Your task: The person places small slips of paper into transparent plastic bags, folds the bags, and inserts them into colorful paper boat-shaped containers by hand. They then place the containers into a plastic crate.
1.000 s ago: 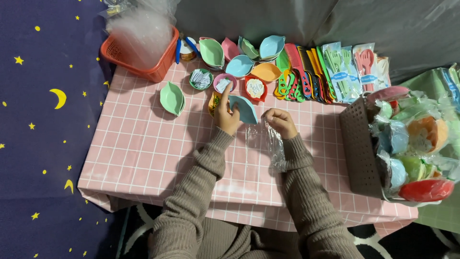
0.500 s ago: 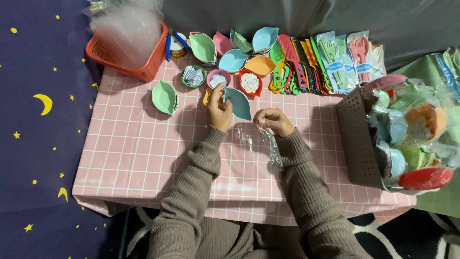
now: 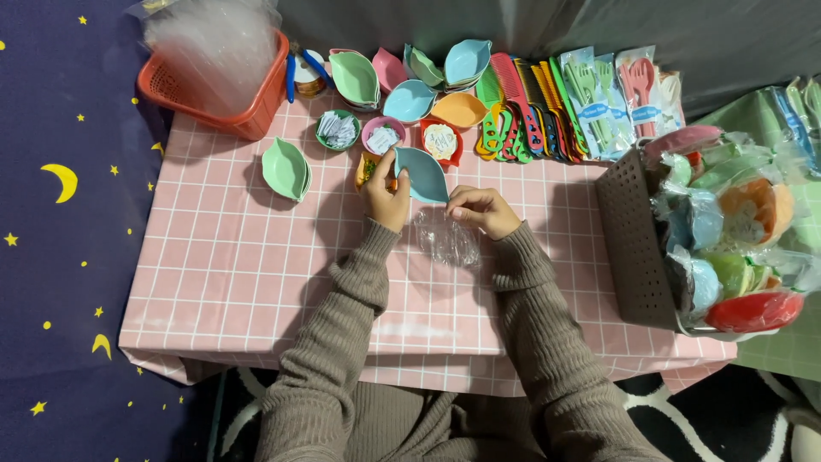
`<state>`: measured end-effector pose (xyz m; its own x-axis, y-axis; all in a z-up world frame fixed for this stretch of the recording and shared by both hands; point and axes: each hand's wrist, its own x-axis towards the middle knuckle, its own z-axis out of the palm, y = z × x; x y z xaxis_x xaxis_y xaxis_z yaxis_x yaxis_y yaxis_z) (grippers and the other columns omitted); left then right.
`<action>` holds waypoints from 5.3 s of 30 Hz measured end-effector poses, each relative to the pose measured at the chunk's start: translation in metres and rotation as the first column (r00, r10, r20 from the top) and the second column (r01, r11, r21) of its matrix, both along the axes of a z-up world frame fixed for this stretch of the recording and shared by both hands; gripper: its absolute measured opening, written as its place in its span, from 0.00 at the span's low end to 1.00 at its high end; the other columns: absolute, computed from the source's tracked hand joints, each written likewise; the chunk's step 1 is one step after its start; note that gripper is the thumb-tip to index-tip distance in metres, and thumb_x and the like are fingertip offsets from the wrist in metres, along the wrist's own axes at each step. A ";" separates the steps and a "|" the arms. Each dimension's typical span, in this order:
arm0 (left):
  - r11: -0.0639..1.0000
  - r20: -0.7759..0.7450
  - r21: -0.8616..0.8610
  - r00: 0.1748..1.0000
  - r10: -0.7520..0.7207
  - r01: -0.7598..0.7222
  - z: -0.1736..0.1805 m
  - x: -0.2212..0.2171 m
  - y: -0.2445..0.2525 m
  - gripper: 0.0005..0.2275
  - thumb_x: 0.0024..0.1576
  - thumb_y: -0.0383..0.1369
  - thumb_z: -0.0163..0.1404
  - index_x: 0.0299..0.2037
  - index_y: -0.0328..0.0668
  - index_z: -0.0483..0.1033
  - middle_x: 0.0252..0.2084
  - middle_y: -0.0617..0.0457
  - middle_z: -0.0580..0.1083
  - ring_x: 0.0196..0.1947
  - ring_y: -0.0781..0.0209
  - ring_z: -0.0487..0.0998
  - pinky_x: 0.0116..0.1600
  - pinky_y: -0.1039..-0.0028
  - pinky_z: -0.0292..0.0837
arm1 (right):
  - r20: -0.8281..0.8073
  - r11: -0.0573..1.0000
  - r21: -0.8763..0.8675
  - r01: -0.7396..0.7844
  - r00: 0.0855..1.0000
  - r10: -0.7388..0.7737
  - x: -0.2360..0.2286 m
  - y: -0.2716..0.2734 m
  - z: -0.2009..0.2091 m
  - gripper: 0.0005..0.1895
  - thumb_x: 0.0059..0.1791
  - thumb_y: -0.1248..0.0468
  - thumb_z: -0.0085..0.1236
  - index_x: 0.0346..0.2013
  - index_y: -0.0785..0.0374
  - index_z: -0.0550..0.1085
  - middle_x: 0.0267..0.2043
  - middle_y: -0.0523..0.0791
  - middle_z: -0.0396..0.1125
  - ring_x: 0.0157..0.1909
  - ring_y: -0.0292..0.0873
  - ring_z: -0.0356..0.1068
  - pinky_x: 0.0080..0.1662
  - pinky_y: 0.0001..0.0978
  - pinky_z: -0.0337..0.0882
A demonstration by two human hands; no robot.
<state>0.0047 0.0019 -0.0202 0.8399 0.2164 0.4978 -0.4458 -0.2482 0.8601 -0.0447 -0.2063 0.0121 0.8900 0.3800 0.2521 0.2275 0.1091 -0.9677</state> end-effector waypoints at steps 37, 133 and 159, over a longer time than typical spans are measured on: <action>0.566 -0.227 -0.684 0.603 -0.765 0.460 0.005 -0.001 0.004 0.24 0.60 0.31 0.58 0.65 0.38 0.66 0.56 0.38 0.73 0.49 0.51 0.79 0.53 0.57 0.80 | 0.068 0.907 0.031 0.420 0.904 -0.421 0.002 0.003 0.015 0.11 0.52 0.64 0.59 0.48 0.64 0.78 0.52 0.49 0.69 0.46 0.37 0.70 0.47 0.31 0.75; 0.592 -0.112 -0.560 0.655 -0.747 0.580 0.031 -0.011 0.007 0.24 0.55 0.28 0.61 0.62 0.38 0.71 0.57 0.40 0.74 0.55 0.58 0.74 0.62 0.67 0.72 | -0.061 0.991 -0.021 0.132 0.989 -0.133 0.016 0.000 0.034 0.31 0.46 0.74 0.63 0.64 0.64 0.68 0.56 0.51 0.63 0.49 0.45 0.70 0.43 0.40 0.79; 0.608 -0.160 -0.538 0.637 -0.754 0.584 0.028 -0.004 0.014 0.26 0.54 0.24 0.60 0.64 0.50 0.69 0.55 0.48 0.72 0.53 0.58 0.75 0.60 0.64 0.73 | -0.180 0.957 0.012 0.289 0.942 -0.283 0.017 0.001 0.030 0.16 0.45 0.74 0.64 0.48 0.69 0.77 0.37 0.49 0.73 0.40 0.36 0.74 0.43 0.29 0.80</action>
